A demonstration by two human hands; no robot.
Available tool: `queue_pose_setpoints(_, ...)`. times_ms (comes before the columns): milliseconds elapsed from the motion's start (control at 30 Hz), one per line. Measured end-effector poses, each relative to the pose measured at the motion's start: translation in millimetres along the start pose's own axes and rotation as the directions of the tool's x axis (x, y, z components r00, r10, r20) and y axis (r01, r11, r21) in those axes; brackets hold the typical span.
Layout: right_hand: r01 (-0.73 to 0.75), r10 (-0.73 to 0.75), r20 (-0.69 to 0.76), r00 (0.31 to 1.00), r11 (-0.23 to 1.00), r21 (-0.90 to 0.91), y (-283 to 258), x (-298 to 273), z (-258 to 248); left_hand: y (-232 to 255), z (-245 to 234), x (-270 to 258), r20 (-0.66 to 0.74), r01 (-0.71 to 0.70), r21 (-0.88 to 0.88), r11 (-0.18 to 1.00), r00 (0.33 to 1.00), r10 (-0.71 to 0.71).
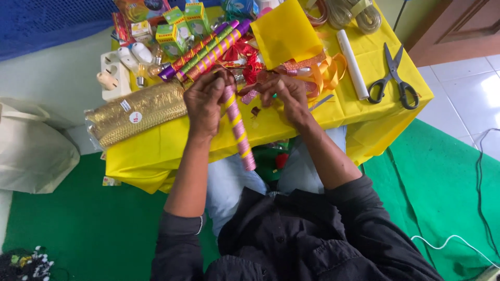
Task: A person is wrapping a cylindrical object with decorative paper and securing it with tape as part of a handicraft task.
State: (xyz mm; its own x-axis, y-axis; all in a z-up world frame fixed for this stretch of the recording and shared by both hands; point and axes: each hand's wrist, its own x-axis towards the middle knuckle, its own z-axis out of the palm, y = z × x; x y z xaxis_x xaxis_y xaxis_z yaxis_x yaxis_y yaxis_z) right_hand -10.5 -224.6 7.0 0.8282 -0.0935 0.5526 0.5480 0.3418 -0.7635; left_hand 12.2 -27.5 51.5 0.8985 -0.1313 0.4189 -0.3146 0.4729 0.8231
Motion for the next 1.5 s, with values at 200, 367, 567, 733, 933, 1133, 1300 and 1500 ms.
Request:
queue_pose_setpoints(200,0.013,-0.023,-0.097,0.995,0.995,-0.102,15,1,-18,-35,-49,-19,-0.004,-0.075,0.092,0.993,0.997,0.076)
queue_pose_setpoints(367,0.070,-0.091,-0.106,0.990,0.980,-0.184,8,1,-11,-40,-56,-27,-0.002,-0.155,0.093,0.984,0.988,0.155)
queue_pose_setpoints(567,0.059,-0.087,-0.101,0.991,0.967,-0.249,-3,1,-1,-35,-46,-39,-0.046,-0.111,0.169,0.979,0.992,0.121)
queue_pose_setpoints(733,0.050,-0.070,-0.081,0.994,0.971,-0.233,-7,3,0,-37,-51,-42,-0.078,-0.144,0.207,0.968,0.984,0.163)
queue_pose_setpoints(933,0.004,-0.025,-0.076,0.997,0.965,-0.263,-11,3,3,-46,-60,-45,-0.175,-0.080,0.171,0.982,0.978,0.110)
queue_pose_setpoints(1133,0.037,-0.041,-0.004,0.999,0.934,-0.356,-17,3,5,-33,-49,-48,-0.192,-0.020,0.196,0.980,0.980,0.058)
queue_pose_setpoints(1300,0.095,-0.089,0.033,0.995,0.920,-0.380,-23,4,8,-29,-44,-49,-0.211,0.019,0.237,0.971,0.977,0.033)
queue_pose_setpoints(1500,0.100,-0.087,0.049,0.995,0.909,-0.405,-29,1,11,-27,-42,-47,-0.210,0.018,0.230,0.973,0.977,0.031)
